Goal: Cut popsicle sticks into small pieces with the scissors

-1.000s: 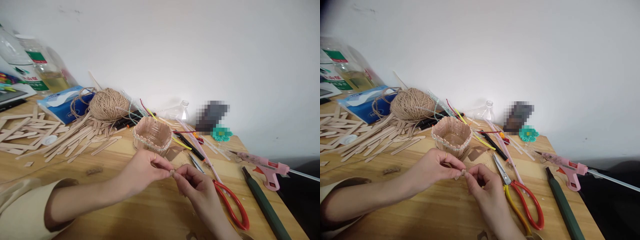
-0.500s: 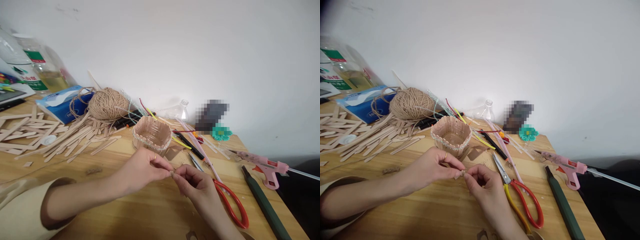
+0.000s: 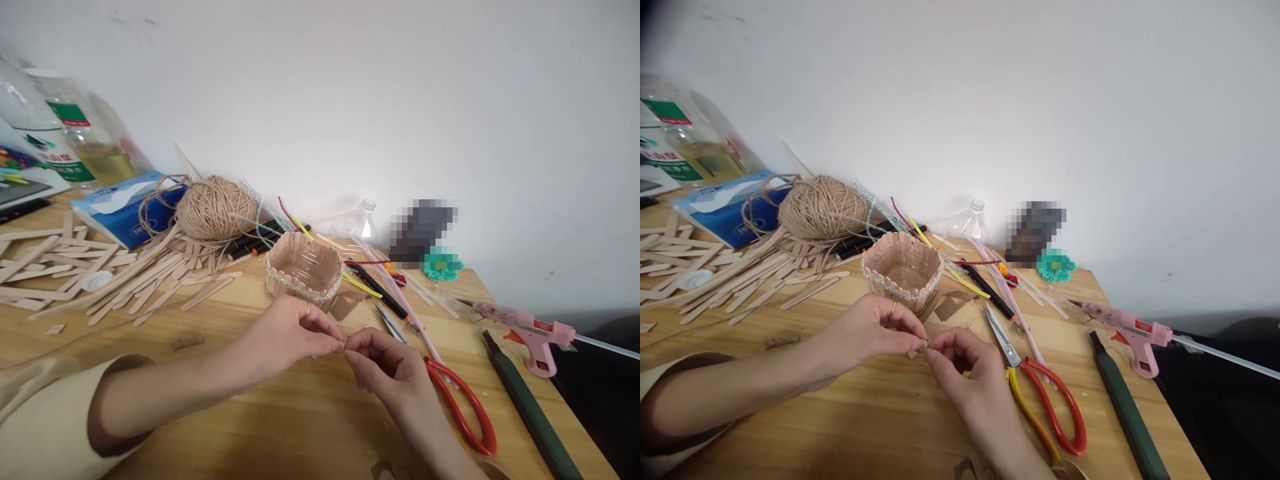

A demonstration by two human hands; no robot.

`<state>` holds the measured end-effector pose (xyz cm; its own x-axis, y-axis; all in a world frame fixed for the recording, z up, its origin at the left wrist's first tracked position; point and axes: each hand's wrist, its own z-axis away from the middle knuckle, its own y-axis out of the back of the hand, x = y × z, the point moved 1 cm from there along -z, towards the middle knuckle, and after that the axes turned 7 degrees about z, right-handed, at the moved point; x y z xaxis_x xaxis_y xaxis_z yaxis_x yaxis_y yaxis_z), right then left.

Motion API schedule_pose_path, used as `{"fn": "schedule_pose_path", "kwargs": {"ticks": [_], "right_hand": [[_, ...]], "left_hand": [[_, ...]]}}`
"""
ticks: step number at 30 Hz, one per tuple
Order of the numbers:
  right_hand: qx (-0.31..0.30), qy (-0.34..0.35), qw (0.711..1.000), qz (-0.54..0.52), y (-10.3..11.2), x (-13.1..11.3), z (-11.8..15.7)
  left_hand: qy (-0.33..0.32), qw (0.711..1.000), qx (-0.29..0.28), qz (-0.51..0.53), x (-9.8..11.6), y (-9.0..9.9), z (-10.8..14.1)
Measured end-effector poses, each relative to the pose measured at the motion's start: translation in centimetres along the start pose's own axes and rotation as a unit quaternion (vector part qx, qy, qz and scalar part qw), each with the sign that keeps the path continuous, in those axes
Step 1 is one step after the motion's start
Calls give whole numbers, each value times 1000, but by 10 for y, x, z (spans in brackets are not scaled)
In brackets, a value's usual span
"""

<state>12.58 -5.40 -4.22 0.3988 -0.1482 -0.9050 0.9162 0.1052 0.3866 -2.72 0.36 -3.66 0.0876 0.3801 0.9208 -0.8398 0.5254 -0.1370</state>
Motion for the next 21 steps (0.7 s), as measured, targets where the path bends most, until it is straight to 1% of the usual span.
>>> {"fn": "schedule_pose_path", "kwargs": {"ticks": [3, 6, 10, 11, 13, 16, 19, 21], "right_hand": [[18, -21, 1000, 6, -2, -1, 0], [15, -40, 999, 4, -2, 0, 0], [9, -50, 999, 7, -1, 4, -1], [10, -52, 999, 7, -1, 5, -2], [14, -56, 998, 6, -2, 6, -3], [21, -42, 999, 25, -6, 6, -3], [31, -7, 997, 69, -9, 11, -3], [28, 14, 993, 110, -7, 17, -4]], "left_hand": [[-3, 1000, -1, -1, -1, -1, 0], [0, 1000, 1, -4, -1, -2, 0], [-2, 1000, 15, -9, -2, -3, 0], [-1, 1000, 9, -3, -3, -3, 0], [-19, 1000, -5, 12, -5, -4, -1], [-29, 999, -11, 33, -11, -4, -4], [-22, 999, 0, 49, -14, -5, -6], [-22, 998, 6, 57, -15, -5, -6]]}}
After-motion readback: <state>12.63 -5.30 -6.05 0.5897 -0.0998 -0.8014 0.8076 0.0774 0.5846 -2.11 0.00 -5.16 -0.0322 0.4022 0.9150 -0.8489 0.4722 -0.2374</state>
